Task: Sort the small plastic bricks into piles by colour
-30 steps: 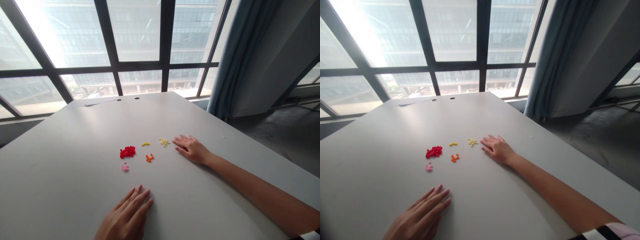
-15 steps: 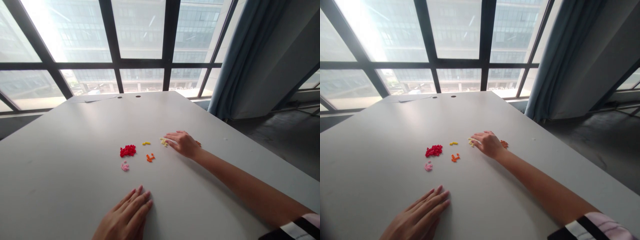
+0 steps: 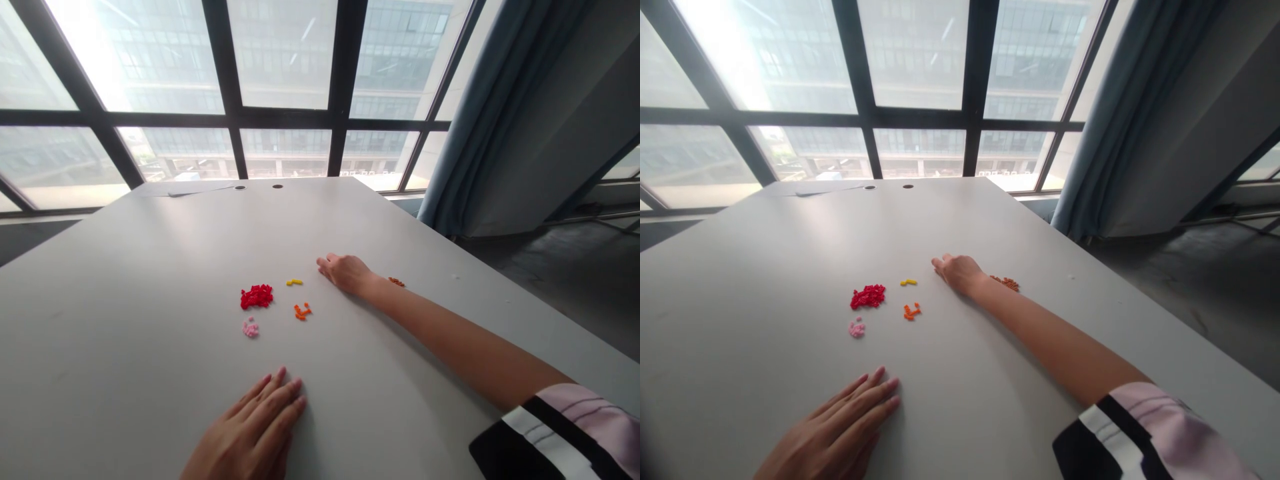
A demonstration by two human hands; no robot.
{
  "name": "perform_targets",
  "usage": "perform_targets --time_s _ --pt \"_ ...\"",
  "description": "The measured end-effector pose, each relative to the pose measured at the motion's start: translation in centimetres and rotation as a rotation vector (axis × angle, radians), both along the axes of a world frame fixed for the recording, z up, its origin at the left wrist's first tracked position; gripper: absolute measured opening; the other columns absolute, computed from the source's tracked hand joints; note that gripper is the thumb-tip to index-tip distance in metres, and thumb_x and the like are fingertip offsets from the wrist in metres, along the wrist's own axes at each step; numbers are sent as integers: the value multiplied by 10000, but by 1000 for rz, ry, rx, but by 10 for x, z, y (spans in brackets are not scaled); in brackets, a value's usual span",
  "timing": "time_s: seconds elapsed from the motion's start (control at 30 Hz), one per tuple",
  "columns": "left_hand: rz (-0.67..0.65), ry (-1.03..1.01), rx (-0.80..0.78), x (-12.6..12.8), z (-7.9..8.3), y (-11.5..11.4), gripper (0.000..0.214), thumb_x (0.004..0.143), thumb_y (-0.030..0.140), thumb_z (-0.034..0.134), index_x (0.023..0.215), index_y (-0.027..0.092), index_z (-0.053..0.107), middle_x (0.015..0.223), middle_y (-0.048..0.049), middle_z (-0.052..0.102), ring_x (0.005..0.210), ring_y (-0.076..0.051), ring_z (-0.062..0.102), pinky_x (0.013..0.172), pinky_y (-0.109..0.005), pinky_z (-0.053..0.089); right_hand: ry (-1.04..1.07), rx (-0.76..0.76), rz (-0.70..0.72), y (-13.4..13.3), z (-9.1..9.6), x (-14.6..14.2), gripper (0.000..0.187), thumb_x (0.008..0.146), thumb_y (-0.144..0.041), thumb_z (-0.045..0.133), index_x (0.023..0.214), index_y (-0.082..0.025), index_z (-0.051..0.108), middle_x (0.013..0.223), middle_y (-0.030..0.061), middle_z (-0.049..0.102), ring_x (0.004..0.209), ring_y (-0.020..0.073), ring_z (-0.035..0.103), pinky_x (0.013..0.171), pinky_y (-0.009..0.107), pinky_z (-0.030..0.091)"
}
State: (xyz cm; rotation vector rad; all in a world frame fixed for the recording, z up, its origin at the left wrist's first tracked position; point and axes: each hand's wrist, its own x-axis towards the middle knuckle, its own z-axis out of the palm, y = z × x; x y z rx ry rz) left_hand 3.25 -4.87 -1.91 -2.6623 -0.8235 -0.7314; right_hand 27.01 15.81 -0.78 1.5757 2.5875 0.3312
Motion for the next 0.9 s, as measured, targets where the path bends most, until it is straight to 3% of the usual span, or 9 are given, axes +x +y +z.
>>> perform_targets --time_s 0.17,0.47,0.77,0.9 --pt "-1 -19 -20 1 0 -1 354 850 43 403 1118 130 618 1128 -81 684 1157 -184 572 1001 -265 454 18 -9 -102 22 -1 13 318 975 -304 297 1153 -173 526 1071 150 624 878 241 656 686 302 442" --pt "-6 -51 -66 1 2 -2 348 843 53 421 1118 136 619 1119 -87 685 1159 -178 573 1003 -260 450 109 21 -315 46 -2 74 310 949 -303 354 1126 -148 554 1061 174 631 912 259 641 756 341 447" --pt "-9 -52 -51 2 2 0 349 833 33 417 1101 127 622 1106 -87 692 1143 -180 585 1001 -265 452 335 71 -403 56 -4 104 355 954 -310 297 1054 -174 610 1005 113 687 932 215 623 788 288 423" --pt "-9 -53 -62 1 2 -1 352 840 45 416 1109 137 623 1111 -85 689 1152 -175 579 1007 -257 445 459 54 -447 52 5 121 350 935 -258 311 1004 -163 641 892 59 719 785 162 651 756 258 443"
